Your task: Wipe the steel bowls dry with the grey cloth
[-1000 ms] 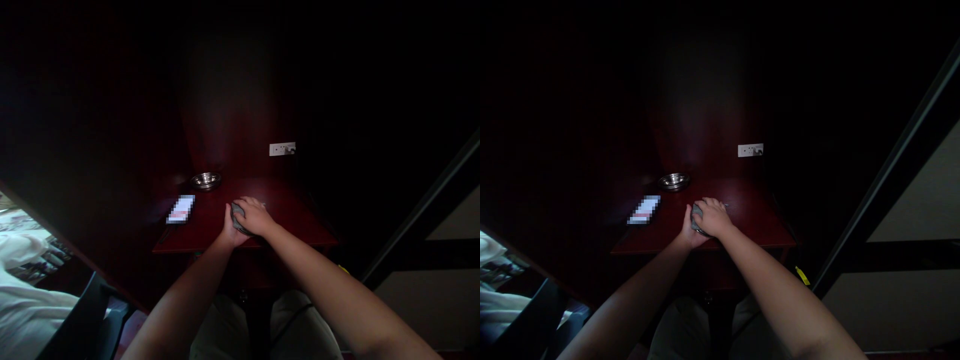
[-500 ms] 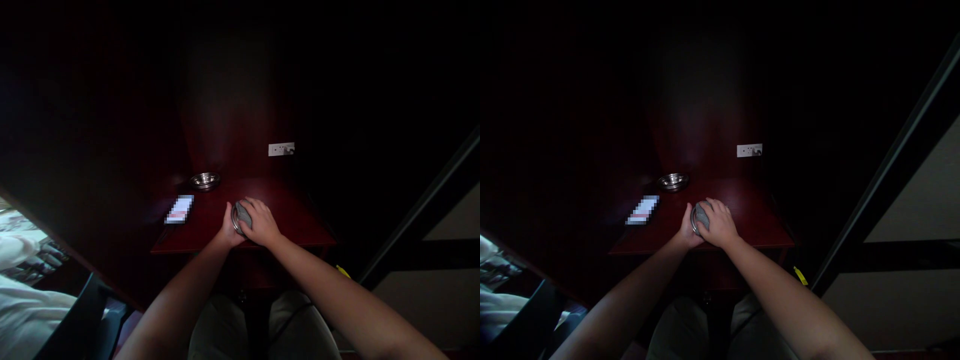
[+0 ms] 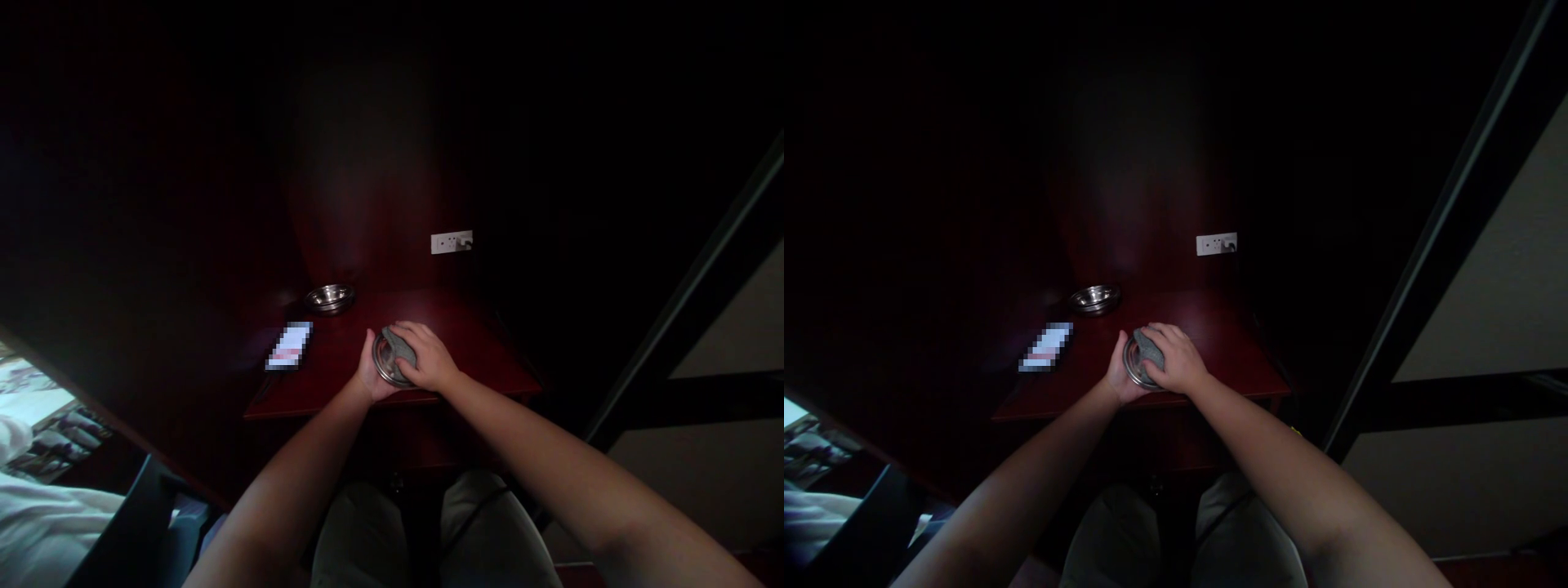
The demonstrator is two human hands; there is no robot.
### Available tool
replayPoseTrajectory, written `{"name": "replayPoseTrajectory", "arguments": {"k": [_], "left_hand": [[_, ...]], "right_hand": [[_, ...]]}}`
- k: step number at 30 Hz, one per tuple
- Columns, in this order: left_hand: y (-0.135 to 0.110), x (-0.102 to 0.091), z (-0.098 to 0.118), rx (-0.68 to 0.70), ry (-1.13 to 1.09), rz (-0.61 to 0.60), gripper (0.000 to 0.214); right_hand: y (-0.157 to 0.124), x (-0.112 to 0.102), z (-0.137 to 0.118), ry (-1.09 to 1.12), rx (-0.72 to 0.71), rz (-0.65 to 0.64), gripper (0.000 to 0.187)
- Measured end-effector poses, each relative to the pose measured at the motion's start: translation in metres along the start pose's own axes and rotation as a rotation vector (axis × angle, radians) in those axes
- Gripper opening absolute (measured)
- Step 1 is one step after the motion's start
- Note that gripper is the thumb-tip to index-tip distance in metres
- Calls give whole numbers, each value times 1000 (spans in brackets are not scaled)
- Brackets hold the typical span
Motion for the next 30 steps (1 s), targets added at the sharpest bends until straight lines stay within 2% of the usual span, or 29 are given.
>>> {"name": "replayPoseTrajectory", "arguments": {"k": [5,10,15,21,26,30], "left_hand": [[4,-4,-6,-151,30,-82,69],[5,-6,-6,-186,12,-103,69],[5,-8,-4,-139,6,-81,68],[10,-13,-3,-39,-42,-34,69],[8,-6,3,136,-121,-27,61],[5,-1,5,172,-158,-57,60]], "right_hand": [[-6,-2,13,107,96,107,45],[-8,-1,25,174,178,120,37],[0,2,24,174,215,95,36],[3,13,7,21,269,74,43],[3,22,-7,-82,297,36,44],[5,27,-15,-127,276,-26,43]]}}
Point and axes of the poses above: each hand's wrist, its own y-axis towards the middle knuckle, its own x-axis out of the palm, z = x × y, the point moved 6 cm from there along y, towards the middle knuckle, and after that the axes turned 4 degrees about z, right-handed, at the moved point
